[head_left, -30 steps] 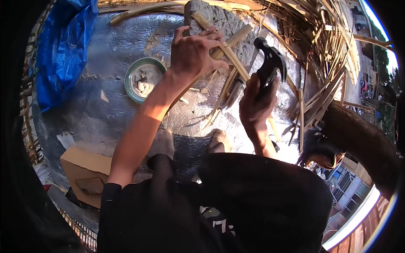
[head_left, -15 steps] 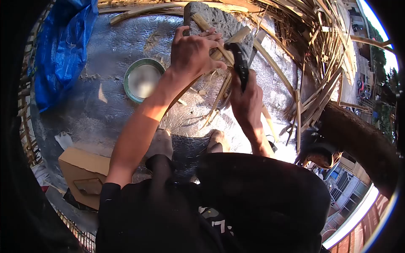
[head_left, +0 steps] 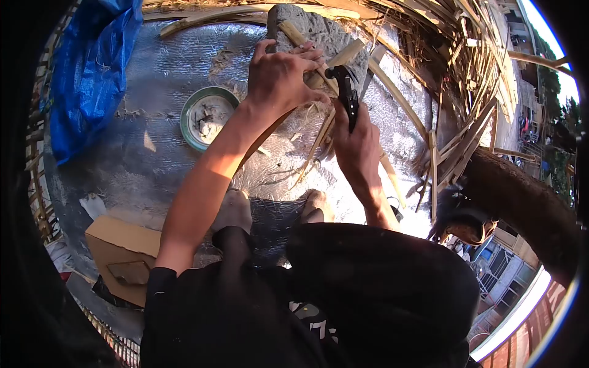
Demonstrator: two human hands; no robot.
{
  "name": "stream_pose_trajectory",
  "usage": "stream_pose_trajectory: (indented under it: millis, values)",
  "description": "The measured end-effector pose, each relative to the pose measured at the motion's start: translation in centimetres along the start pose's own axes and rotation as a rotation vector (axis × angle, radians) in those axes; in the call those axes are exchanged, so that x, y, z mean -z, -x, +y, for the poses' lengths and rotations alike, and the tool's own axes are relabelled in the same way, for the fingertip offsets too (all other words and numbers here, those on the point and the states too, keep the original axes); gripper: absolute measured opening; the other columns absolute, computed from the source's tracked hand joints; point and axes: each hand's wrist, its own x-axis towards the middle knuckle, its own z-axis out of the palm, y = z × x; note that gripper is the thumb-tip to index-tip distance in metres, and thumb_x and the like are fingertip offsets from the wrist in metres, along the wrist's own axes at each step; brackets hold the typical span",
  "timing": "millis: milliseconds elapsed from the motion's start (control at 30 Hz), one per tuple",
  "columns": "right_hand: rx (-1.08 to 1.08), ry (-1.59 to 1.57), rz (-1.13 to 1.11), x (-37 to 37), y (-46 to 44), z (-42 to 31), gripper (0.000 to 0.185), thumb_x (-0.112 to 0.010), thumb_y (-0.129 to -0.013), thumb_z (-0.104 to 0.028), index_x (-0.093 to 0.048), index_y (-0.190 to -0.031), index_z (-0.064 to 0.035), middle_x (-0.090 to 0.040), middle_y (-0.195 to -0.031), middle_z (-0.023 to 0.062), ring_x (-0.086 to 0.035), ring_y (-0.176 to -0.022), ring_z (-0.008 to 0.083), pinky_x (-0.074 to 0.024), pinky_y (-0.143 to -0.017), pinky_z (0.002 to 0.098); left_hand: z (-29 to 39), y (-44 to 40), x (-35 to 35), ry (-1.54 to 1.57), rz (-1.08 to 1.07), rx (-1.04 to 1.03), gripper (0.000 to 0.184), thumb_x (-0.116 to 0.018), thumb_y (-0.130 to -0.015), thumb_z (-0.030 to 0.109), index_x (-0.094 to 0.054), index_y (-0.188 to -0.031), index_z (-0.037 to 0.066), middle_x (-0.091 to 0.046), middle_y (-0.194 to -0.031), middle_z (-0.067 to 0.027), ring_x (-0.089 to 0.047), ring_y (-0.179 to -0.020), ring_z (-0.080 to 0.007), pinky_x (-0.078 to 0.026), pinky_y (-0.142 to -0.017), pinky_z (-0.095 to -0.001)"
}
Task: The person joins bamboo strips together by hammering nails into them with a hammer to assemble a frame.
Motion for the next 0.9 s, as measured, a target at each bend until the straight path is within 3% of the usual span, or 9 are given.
stream_pose_trajectory:
  millis: [100, 233, 333, 367, 467, 567, 667, 800, 900]
  values:
    - [0.141, -0.239, 0.426, -1.8, 0.8, 1.4, 0.028, -0.059, -0.104, -0.023, -0.06, -0.109, 0.004, -0.068, -0.074, 0.0261, -0.071, -0.068, 0.0408, -0.05, -0.057, 0.0451, -0.2, 0.1, -0.3, 0.021, 0.059, -0.02, 0.065, -0.088, -0.059, 0.062, -0.08, -0.11, 0.023, -0.072, -0.128, 0.0067, -0.066, -0.119, -0.0069, -0.035, -0.113, -0.0445]
    - [-0.052, -0.053, 0.008, 1.0, -0.6, -0.3, 0.028, -0.06, -0.104, -0.025, -0.062, -0.107, 0.0025, -0.065, -0.068, 0.0199, -0.067, -0.058, 0.0274, -0.048, -0.054, 0.0407, 0.0, -0.4, 0.2, 0.023, 0.019, 0.006, 0.066, -0.088, -0.059, 0.063, -0.079, -0.112, 0.024, -0.072, -0.129, 0.0067, -0.068, -0.116, -0.0088, -0.035, -0.113, -0.042]
    - [0.163, -0.137, 0.416, -1.8, 0.8, 1.1, 0.027, -0.06, -0.104, -0.024, -0.059, -0.111, 0.0013, -0.066, -0.069, 0.0197, -0.066, -0.056, 0.0276, -0.0474, -0.053, 0.0432, 0.0, 0.0, 0.1, 0.033, -0.008, 0.012, 0.069, -0.085, -0.061, 0.066, -0.079, -0.111, 0.018, -0.07, -0.131, 0.0062, -0.063, -0.126, -0.0086, -0.035, -0.115, -0.0448]
    - [0.254, 0.106, 0.232, -1.6, 0.1, 1.2, 0.027, -0.06, -0.104, -0.025, -0.057, -0.113, 0.0005, -0.065, -0.067, 0.0197, -0.066, -0.056, 0.0256, -0.0471, -0.052, 0.044, 0.1, -0.1, 0.2, 0.014, -0.017, 0.024, 0.066, -0.086, -0.062, 0.065, -0.08, -0.11, 0.02, -0.07, -0.132, 0.0064, -0.063, -0.126, -0.0085, -0.034, -0.115, -0.044]
    - [0.096, -0.017, 0.049, -0.2, 0.1, 0.1, 0.024, -0.059, -0.104, -0.024, -0.059, -0.11, -0.0004, -0.063, -0.066, 0.0217, -0.067, -0.058, 0.0379, -0.047, -0.053, 0.0467, -0.2, -0.2, 0.1, 0.008, -0.011, 0.008, 0.064, -0.086, -0.063, 0.063, -0.079, -0.111, 0.021, -0.069, -0.133, 0.0071, -0.064, -0.125, -0.0082, -0.034, -0.116, -0.0432]
    - [0.273, -0.075, 0.418, -2.0, 0.0, 0.9, 0.027, -0.058, -0.105, -0.026, -0.06, -0.109, 0.0006, -0.065, -0.066, 0.0204, -0.068, -0.058, 0.0369, -0.0472, -0.053, 0.0452, 0.5, 0.5, -0.2, 0.019, -0.017, 0.022, 0.065, -0.087, -0.061, 0.064, -0.08, -0.111, 0.023, -0.071, -0.13, 0.0077, -0.065, -0.121, -0.008, -0.034, -0.115, -0.0429]
    - [0.013, 0.047, -0.029, 0.3, -1.1, -0.3, 0.026, -0.06, -0.104, -0.023, -0.061, -0.106, 0.0028, -0.064, -0.065, 0.02, -0.067, -0.057, 0.0381, -0.0461, -0.051, 0.0456, -0.3, 0.0, -0.5, 0.015, 0.069, -0.028, 0.067, -0.088, -0.057, 0.065, -0.08, -0.109, 0.024, -0.073, -0.126, 0.0072, -0.068, -0.117, -0.008, -0.035, -0.114, -0.0435]
    - [0.221, -0.008, 0.361, -0.2, -0.1, 0.4, 0.031, -0.06, -0.104, -0.027, -0.062, -0.108, 0.003, -0.065, -0.068, 0.0217, -0.068, -0.061, 0.0354, -0.0479, -0.053, 0.044, -0.2, -0.2, -0.4, -0.001, 0.081, -0.004, 0.067, -0.087, -0.056, 0.068, -0.081, -0.106, 0.024, -0.074, -0.124, 0.009, -0.071, -0.111, -0.0094, -0.036, -0.113, -0.0431]
    - [0.05, 0.035, 0.034, 0.1, -0.4, 0.8, 0.031, -0.06, -0.104, -0.026, -0.061, -0.11, 0.0038, -0.064, -0.069, 0.0239, -0.068, -0.065, 0.0415, -0.0483, -0.054, 0.0461, -0.2, -0.4, 0.3, 0.009, -0.032, 0.022, 0.074, -0.082, -0.06, 0.073, -0.08, -0.111, 0.019, -0.071, -0.13, 0.0064, -0.067, -0.119, -0.0111, -0.035, -0.115, -0.046]
